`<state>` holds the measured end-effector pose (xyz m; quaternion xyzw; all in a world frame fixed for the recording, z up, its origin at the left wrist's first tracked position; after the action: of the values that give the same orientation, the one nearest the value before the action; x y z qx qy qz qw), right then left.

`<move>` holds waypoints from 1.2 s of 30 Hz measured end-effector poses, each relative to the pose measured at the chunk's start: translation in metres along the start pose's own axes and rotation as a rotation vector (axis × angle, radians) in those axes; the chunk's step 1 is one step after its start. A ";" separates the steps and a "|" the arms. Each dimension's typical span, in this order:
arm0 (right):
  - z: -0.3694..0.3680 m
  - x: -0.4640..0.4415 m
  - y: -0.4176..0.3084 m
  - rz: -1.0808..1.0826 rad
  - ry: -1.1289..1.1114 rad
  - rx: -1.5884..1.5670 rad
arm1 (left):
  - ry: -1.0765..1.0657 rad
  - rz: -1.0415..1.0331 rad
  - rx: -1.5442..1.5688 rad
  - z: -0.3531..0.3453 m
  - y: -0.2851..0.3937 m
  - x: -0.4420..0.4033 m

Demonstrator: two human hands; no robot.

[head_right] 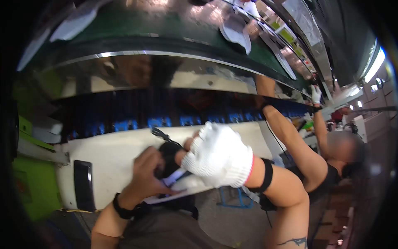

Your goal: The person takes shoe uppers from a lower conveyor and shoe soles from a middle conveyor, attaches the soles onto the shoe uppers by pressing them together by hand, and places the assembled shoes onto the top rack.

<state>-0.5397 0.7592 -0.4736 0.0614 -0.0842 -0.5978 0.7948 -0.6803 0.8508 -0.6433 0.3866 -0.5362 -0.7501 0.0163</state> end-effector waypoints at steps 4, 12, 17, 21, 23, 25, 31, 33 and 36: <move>0.002 0.008 -0.005 -0.142 0.080 0.004 | -0.140 0.087 0.060 -0.003 -0.012 -0.005; -0.147 0.111 -0.018 -1.132 0.183 -1.708 | -0.180 0.531 0.619 0.055 0.016 0.066; -0.202 0.044 -0.090 -0.938 0.084 -2.031 | -0.218 0.037 -0.067 0.109 0.109 -0.006; -0.150 0.014 -0.102 -0.416 0.632 -1.564 | -0.306 -0.017 -0.246 0.115 0.110 -0.011; -0.104 0.008 -0.079 -0.120 0.691 -1.467 | -0.389 0.089 -0.310 0.117 0.112 -0.015; -0.065 0.004 -0.058 -0.059 0.442 -1.267 | -0.464 0.203 -0.366 0.118 0.115 -0.021; -0.104 -0.044 -0.075 -0.262 0.644 -1.856 | -0.567 0.360 -0.392 0.125 0.102 -0.039; -0.115 -0.054 -0.091 -0.273 0.956 -2.128 | -0.539 0.366 -0.405 0.130 0.096 -0.038; -0.124 -0.070 -0.090 -0.223 1.193 -2.243 | -0.491 0.320 -0.391 0.139 0.086 -0.032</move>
<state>-0.6179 0.8012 -0.6175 -0.3763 0.8393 -0.2839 0.2709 -0.7740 0.9385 -0.5378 0.0950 -0.4244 -0.8971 0.0779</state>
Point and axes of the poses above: each hand's wrist, its own x-axis away from the middle knuckle, its own z-axis out of the back of the hand, y = z × x, the point moved 2 cm from there along -x, towards the middle knuckle, and after that the axes turned 7 degrees about x, right-handed, at the moved point
